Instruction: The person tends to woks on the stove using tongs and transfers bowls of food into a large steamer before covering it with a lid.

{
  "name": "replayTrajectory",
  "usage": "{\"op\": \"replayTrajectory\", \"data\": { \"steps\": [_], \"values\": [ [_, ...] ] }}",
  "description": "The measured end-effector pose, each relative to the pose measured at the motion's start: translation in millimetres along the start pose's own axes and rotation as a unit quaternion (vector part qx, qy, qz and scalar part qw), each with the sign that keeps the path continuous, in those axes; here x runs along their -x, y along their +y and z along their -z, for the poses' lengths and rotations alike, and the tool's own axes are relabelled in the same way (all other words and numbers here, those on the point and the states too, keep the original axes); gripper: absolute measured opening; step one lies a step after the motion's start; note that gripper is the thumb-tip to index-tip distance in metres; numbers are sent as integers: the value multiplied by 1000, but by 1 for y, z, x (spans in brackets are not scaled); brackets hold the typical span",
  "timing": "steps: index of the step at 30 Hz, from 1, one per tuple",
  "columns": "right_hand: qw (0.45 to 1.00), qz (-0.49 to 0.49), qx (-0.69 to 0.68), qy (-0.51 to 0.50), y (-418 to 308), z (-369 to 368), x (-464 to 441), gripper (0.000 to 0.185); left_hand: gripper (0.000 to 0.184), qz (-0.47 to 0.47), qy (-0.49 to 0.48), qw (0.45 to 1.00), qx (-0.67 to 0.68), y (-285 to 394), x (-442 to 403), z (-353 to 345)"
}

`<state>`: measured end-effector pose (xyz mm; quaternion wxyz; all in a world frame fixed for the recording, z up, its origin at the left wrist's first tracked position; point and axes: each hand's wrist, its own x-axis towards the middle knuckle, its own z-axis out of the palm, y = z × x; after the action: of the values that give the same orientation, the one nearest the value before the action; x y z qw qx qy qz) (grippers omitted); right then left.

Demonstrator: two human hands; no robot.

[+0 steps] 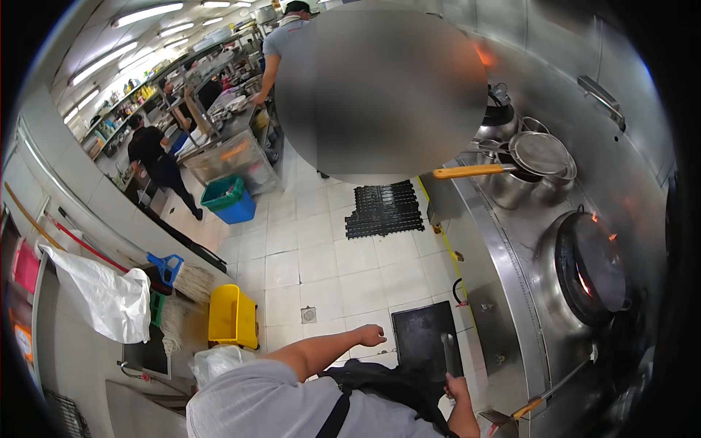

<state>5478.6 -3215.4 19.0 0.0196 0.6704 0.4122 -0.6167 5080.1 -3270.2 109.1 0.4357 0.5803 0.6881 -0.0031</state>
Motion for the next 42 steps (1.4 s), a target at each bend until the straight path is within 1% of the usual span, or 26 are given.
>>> {"op": "replayTrajectory", "data": {
  "steps": [3,5,6,8,10,12,14,16,17,18,19,20,21,23,24,25,26,27,28,30,32,34,36,38,39,42],
  "values": [
    [997,72,-5,-19,-60,-58,39,40,47,-22,10,999,33,-27,23,-5],
    [988,145,3,-54,-105,-96,72,38,52,8,-95,976,195,-37,37,-3],
    [980,186,4,-76,-124,-113,88,37,52,1,-106,977,187,-32,52,5],
    [966,235,-21,-110,-157,-145,121,32,63,-15,-136,921,364,-18,80,16],
    [942,299,-34,-147,-194,-167,177,29,78,-115,-149,842,506,-16,87,15],
    [904,351,-84,-231,-222,-182,233,24,87,-314,-232,718,577,-2,108,40],
    [877,401,-54,-259,-237,-191,276,22,95,-343,-206,715,573,48,171,97],
    [846,434,-34,-308,-251,-188,315,22,88,-486,-100,708,503,78,199,126],
    [840,457,-1,-294,-259,-185,335,22,88,-486,-128,707,497,85,213,136],
    [831,478,36,-283,-266,-182,356,22,74,-516,-94,720,453,89,225,147],
    [794,554,14,-251,-271,-181,381,22,63,-544,-54,729,411,96,239,156],
    [749,625,-4,-219,-273,-179,396,23,63,-546,-66,728,409,107,253,164],
    [752,624,-9,-210,-271,-177,399,23,50,-617,-9,701,359,118,266,173],
    [656,724,110,-184,-269,-171,403,26,37,-707,66,639,295,136,290,182],
    [657,724,108,-177,-266,-167,410,26,35,-730,80,615,286,141,301,184],
    [678,709,162,-104,-263,-162,420,25,29,-735,98,612,275,145,315,185],
    [693,688,215,-31,-261,-157,428,25,31,-753,70,613,231,150,325,193],
    [670,696,260,-3,-257,-153,431,21,30,-772,48,590,230,159,327,192],
    [670,696,257,2,-255,-151,435,21,29,-791,25,567,228,169,328,189],
    [632,753,174,53,-250,-151,441,19,28,-793,-16,560,240,182,333,179],
    [634,749,183,58,-240,-149,435,20,28,-789,-59,555,258,190,337,176],
    [601,775,182,64,-234,-140,441,20,30,-782,-148,563,221,199,338,175],
    [594,783,169,74,-227,-128,446,19,38,-795,-141,541,235,211,336,160],
    [582,793,158,85,-224,-121,446,18,45,-839,-110,509,159,223,332,154],
    [559,815,123,97,-223,-118,446,20,49,-850,-88,491,171,230,331,148],
    [525,836,90,129,-219,-100,444,28,47,-856,-96,478,175,252,324,146]
  ]
}}
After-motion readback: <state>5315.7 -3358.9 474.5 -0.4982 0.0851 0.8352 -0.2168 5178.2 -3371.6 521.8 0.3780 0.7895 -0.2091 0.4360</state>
